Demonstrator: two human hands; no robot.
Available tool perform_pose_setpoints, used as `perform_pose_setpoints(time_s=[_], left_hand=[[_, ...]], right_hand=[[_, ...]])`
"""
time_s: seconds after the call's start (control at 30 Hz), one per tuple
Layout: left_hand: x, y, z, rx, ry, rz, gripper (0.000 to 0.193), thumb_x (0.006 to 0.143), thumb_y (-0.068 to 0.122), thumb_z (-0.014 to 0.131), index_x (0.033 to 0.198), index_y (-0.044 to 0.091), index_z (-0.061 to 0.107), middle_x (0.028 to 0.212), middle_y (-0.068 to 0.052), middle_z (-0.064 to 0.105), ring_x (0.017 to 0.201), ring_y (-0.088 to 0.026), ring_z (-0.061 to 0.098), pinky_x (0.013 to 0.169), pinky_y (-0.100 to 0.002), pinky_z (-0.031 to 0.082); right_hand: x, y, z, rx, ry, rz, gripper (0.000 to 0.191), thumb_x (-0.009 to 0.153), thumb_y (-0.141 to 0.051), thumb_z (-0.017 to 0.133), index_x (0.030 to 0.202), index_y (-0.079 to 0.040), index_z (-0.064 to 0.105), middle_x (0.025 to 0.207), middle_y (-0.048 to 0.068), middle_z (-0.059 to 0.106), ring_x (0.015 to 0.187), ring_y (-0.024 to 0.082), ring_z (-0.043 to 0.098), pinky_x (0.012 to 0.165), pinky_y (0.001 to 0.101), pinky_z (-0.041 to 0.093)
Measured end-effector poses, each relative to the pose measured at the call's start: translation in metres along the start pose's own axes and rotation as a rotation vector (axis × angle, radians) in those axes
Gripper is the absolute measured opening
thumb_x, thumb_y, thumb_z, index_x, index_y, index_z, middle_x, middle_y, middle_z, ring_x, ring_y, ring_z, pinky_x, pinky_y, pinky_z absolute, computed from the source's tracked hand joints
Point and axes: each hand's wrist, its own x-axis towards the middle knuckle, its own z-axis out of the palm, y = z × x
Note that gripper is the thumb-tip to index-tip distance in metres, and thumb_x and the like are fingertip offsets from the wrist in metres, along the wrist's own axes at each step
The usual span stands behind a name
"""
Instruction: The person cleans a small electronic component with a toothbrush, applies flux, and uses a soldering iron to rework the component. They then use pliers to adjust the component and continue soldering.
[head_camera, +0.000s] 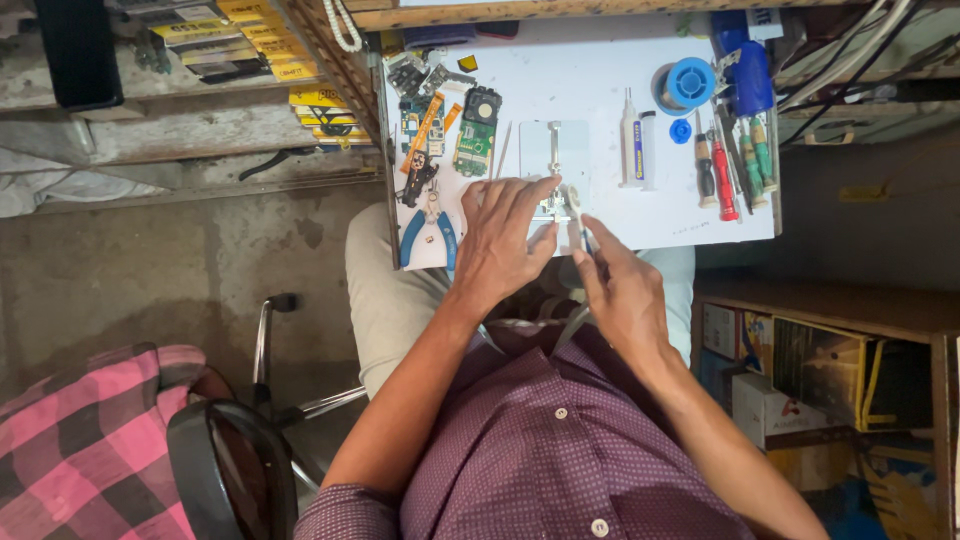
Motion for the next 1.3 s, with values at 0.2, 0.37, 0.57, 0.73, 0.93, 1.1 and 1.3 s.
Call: perform_pose_setpoints(time_s=[0.2,0.37,0.57,0.73,0.93,1.1,1.3], left_hand=[[0.002,0.003,0.000,-0.019,0.013,0.004,0.055,0.086,0.018,0.075,0.138,0.010,0.058,0.126,-0.007,0.065,0.122,-0.026,0.057,0.114,-0.047,0.032],[0.004,0.002,-0.001,-0.013,0.024,0.025,0.056,0.085,0.018,0.075,0.138,0.011,0.058,0.127,-0.007,0.065,0.122,-0.026,0.057,0.113,-0.048,0.032],[-0.001,0.003,-0.001,-0.026,0.019,0.016,0.057,0.085,0.019,0.075,0.138,0.011,0.057,0.128,-0.007,0.065,0.123,-0.026,0.057,0.113,-0.048,0.032],[-0.004,0.000,-0.006,-0.007,0.009,0.017,0.058,0.085,0.019,0.076,0.138,0.010,0.057,0.126,-0.008,0.065,0.122,-0.026,0.057,0.112,-0.049,0.032],[-0.007,-0.002,-0.010,-0.034,0.024,0.021,0.057,0.086,0.019,0.077,0.139,0.012,0.057,0.127,-0.007,0.065,0.122,-0.026,0.058,0.112,-0.048,0.033],[-0.008,-0.003,-0.014,-0.034,0.027,0.029,0.057,0.086,0.017,0.075,0.139,0.011,0.057,0.127,-0.007,0.065,0.122,-0.026,0.058,0.113,-0.048,0.033],[-0.006,-0.007,-0.018,-0.006,0.014,0.019,0.057,0.085,0.016,0.075,0.139,0.011,0.057,0.125,-0.007,0.065,0.123,-0.026,0.057,0.113,-0.048,0.032]], right_hand=[[0.000,0.003,0.003,-0.005,-0.002,0.011,0.041,0.099,-0.016,0.067,0.139,-0.007,0.061,0.072,0.019,0.065,0.057,0.031,0.063,0.057,0.0419,0.050],[0.001,0.004,0.008,0.018,0.014,-0.021,0.042,0.099,-0.015,0.066,0.139,-0.006,0.059,0.074,0.018,0.065,0.058,0.032,0.064,0.057,0.0415,0.051],[-0.005,0.006,0.012,0.024,-0.001,-0.029,0.043,0.100,-0.015,0.066,0.141,-0.005,0.056,0.075,0.018,0.065,0.059,0.032,0.065,0.056,0.0418,0.050],[-0.010,0.002,0.019,0.025,0.012,-0.051,0.043,0.100,-0.015,0.065,0.141,-0.005,0.055,0.076,0.018,0.066,0.060,0.033,0.066,0.055,0.0427,0.050],[-0.010,-0.002,0.023,0.039,0.012,-0.036,0.042,0.101,-0.016,0.065,0.141,-0.006,0.054,0.077,0.019,0.068,0.061,0.033,0.067,0.055,0.0433,0.050],[-0.013,-0.005,0.025,0.014,-0.058,0.035,0.044,0.099,-0.016,0.066,0.141,-0.008,0.055,0.066,0.019,0.063,0.053,0.033,0.062,0.054,0.0451,0.048],[-0.013,-0.014,0.024,0.040,-0.011,-0.054,0.045,0.099,-0.015,0.066,0.142,-0.005,0.055,0.074,0.018,0.065,0.054,0.030,0.064,0.053,0.0428,0.050]])
